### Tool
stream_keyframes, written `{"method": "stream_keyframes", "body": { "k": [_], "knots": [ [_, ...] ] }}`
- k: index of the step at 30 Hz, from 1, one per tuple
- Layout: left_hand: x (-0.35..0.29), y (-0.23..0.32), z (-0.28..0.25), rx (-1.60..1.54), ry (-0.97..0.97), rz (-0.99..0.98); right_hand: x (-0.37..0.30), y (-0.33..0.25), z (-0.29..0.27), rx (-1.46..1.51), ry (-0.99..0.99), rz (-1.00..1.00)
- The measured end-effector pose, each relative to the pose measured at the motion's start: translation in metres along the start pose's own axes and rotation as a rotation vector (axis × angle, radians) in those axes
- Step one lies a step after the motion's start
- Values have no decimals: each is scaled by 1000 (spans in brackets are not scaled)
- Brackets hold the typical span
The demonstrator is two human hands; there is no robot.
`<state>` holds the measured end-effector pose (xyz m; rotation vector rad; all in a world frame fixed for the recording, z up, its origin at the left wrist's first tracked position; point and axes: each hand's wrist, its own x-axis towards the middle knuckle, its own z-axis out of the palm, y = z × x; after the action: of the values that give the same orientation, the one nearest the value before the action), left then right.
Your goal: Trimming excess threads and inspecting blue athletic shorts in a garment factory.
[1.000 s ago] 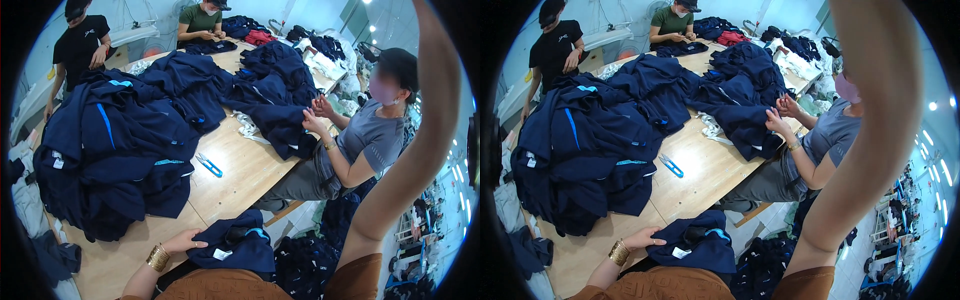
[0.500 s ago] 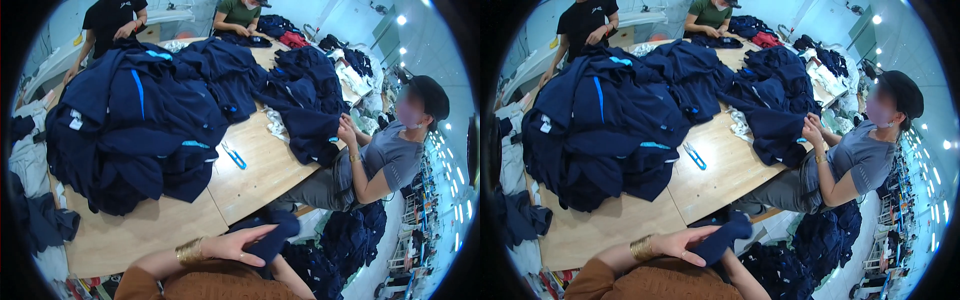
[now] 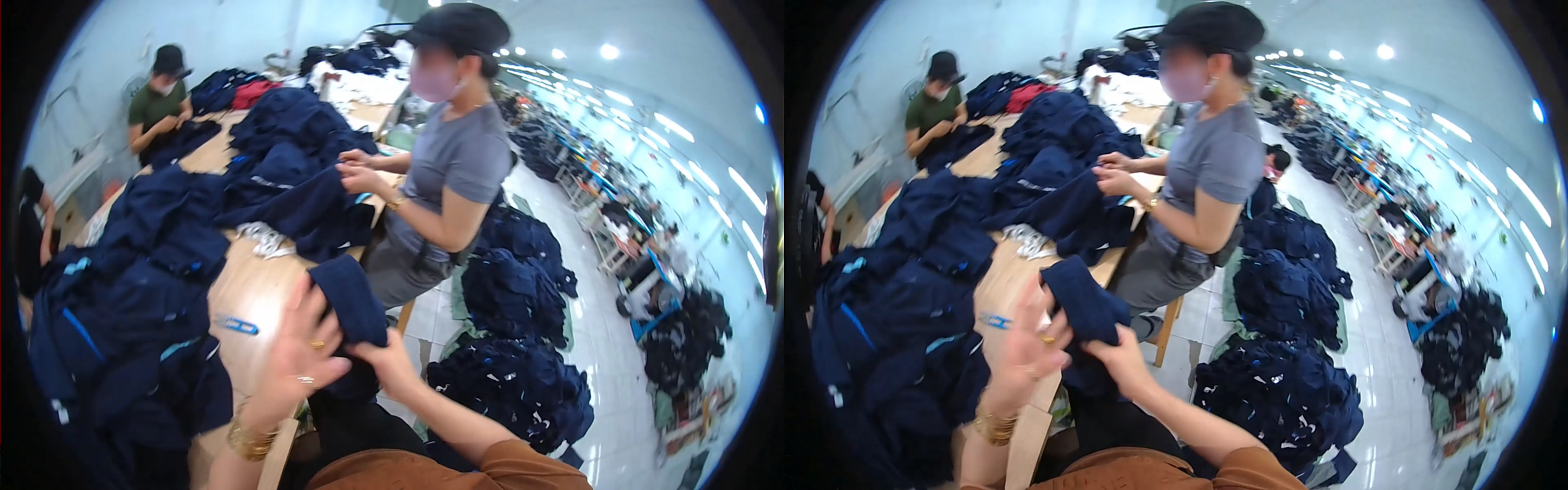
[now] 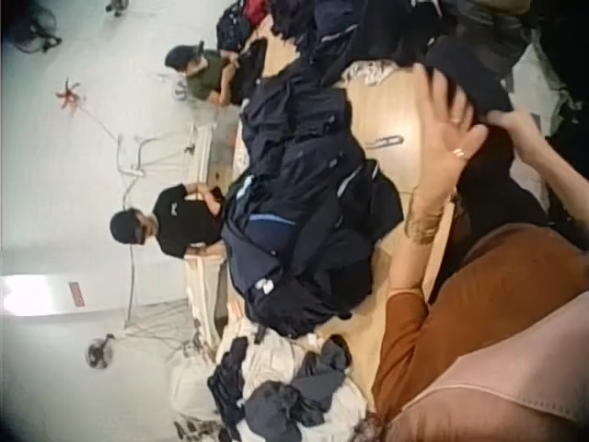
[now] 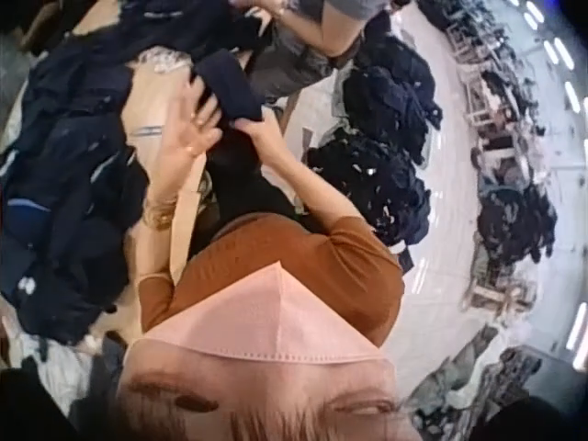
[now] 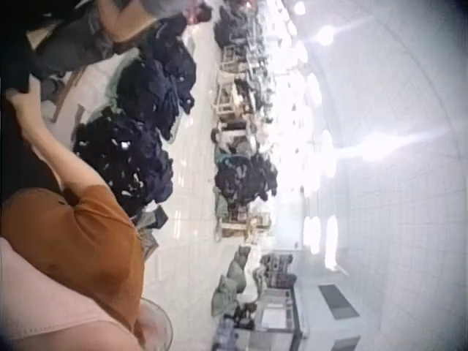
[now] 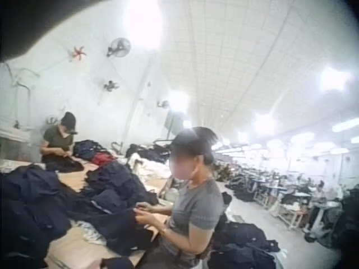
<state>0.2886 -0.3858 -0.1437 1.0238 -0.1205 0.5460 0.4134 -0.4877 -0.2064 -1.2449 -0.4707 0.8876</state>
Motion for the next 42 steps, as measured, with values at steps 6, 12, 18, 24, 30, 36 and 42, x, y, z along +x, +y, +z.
{"method": "stream_keyframes", "body": {
  "k": [6, 12, 18, 24, 30, 36, 42],
  "knots": [
    [8, -5, -6, 1222, -270, 120, -8, -116, -13, -752, -477, -179],
    [38, -9, -21, 937, -184, -77, 28, -108, -52, -923, -313, -516],
    [23, -14, 0, 592, -77, -264, 31, -16, -41, -1180, 136, -955],
    [53, 26, -58, 1054, 223, 155, 35, -36, -106, -1381, 208, -381],
    [53, 24, -73, 1532, 173, 266, 12, -152, -74, -1195, -17, -433],
    [48, 24, 21, 1229, -110, 30, 27, -76, -25, -1216, -180, -986],
    [55, 50, -16, 1660, 59, 212, 36, -94, -76, -1390, 106, -701]
  ]
}}
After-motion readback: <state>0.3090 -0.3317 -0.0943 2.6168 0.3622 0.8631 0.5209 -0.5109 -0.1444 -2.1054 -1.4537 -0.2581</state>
